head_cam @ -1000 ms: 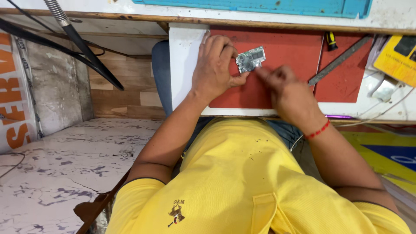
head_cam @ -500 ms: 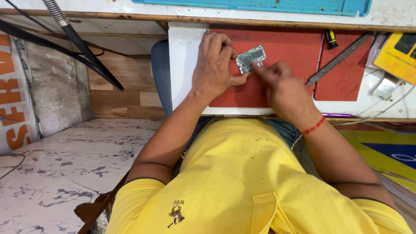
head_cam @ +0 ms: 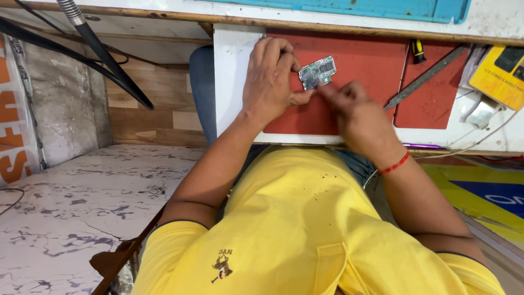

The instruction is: The person works on a small circuit board placed on a red mat. They use a small tool to scrape or clean the board's surface, then apply heat with a hot air gun to specific areas. The person continues to scrape and heat the board throughout the clip.

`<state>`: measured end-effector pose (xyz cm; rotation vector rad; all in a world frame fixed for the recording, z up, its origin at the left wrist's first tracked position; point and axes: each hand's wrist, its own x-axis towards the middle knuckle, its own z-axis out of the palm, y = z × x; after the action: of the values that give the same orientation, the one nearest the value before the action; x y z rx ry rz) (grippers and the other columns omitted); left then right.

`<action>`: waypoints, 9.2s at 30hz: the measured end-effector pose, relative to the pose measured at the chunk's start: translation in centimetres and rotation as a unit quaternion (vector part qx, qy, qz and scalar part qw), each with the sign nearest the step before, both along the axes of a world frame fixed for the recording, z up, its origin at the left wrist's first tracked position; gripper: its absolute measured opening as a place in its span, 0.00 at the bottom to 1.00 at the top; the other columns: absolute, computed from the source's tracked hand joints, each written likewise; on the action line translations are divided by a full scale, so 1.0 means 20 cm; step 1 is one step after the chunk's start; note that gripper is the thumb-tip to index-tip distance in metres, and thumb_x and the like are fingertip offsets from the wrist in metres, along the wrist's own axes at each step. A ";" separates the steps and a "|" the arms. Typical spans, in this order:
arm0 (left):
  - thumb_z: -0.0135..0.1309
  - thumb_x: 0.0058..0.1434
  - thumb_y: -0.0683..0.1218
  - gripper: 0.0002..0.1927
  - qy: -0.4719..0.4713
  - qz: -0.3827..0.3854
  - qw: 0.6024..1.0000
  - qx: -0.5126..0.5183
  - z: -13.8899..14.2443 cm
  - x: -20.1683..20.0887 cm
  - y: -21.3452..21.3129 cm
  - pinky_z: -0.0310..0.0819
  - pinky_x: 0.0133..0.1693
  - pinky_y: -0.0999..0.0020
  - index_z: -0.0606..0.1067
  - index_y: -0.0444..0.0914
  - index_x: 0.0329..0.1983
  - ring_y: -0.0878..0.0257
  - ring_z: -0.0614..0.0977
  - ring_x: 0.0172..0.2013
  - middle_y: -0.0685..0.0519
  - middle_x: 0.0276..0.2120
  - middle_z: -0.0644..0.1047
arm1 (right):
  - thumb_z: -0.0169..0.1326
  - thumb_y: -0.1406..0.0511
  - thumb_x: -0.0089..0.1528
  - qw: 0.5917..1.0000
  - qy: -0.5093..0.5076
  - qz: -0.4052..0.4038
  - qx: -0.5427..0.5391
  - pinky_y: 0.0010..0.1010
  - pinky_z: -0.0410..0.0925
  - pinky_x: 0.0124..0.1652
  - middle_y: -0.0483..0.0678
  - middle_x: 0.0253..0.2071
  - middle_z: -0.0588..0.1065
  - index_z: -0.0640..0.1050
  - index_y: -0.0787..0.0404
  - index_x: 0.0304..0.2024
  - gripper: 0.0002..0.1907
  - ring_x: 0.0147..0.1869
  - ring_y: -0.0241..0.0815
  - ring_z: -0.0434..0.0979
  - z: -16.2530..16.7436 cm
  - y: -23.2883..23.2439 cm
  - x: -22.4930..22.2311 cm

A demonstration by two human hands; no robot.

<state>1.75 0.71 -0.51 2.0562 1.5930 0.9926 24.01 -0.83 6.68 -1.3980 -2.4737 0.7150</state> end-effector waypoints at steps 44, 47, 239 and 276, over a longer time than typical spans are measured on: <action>0.75 0.40 0.54 0.26 0.003 -0.016 1.000 -0.021 0.07 0.02 0.01 0.62 0.60 0.50 0.76 0.37 0.35 0.46 0.70 0.52 0.46 0.46 0.71 | 0.48 0.71 0.61 0.997 -0.041 -0.051 -0.027 0.49 0.71 0.38 0.57 0.47 0.73 0.73 0.50 0.65 0.29 0.40 0.62 0.77 0.03 0.04 -0.03; 0.75 0.37 0.53 0.26 0.007 -0.022 1.000 0.020 0.07 0.02 0.01 0.60 0.64 0.48 0.75 0.37 0.34 0.48 0.71 0.51 0.48 0.44 0.71 | 0.48 0.71 0.61 0.994 -0.071 -0.062 -0.055 0.49 0.71 0.37 0.55 0.46 0.74 0.73 0.47 0.65 0.29 0.39 0.61 0.78 0.03 0.04 -0.03; 0.77 0.46 0.50 0.25 -0.005 -0.056 0.996 0.064 -0.10 0.05 -0.05 0.58 0.66 0.38 0.76 0.36 0.40 0.52 0.72 0.51 0.51 0.45 0.68 | 0.50 0.76 0.61 0.997 -0.048 -0.039 0.038 0.49 0.72 0.37 0.57 0.47 0.73 0.77 0.55 0.66 0.31 0.37 0.60 0.77 -0.10 -0.08 0.10; 0.74 0.52 0.51 0.27 0.003 -0.038 0.998 0.042 -0.03 0.01 -0.09 0.60 0.66 0.45 0.74 0.35 0.46 0.48 0.71 0.55 0.48 0.49 0.68 | 0.48 0.77 0.61 0.999 -0.042 0.001 0.030 0.48 0.72 0.36 0.57 0.48 0.73 0.74 0.54 0.68 0.33 0.37 0.60 0.78 -0.11 -0.07 0.04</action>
<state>2.03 -1.16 -1.09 2.1601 1.4873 1.0445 24.86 -2.13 4.42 -1.4334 -2.5371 0.5887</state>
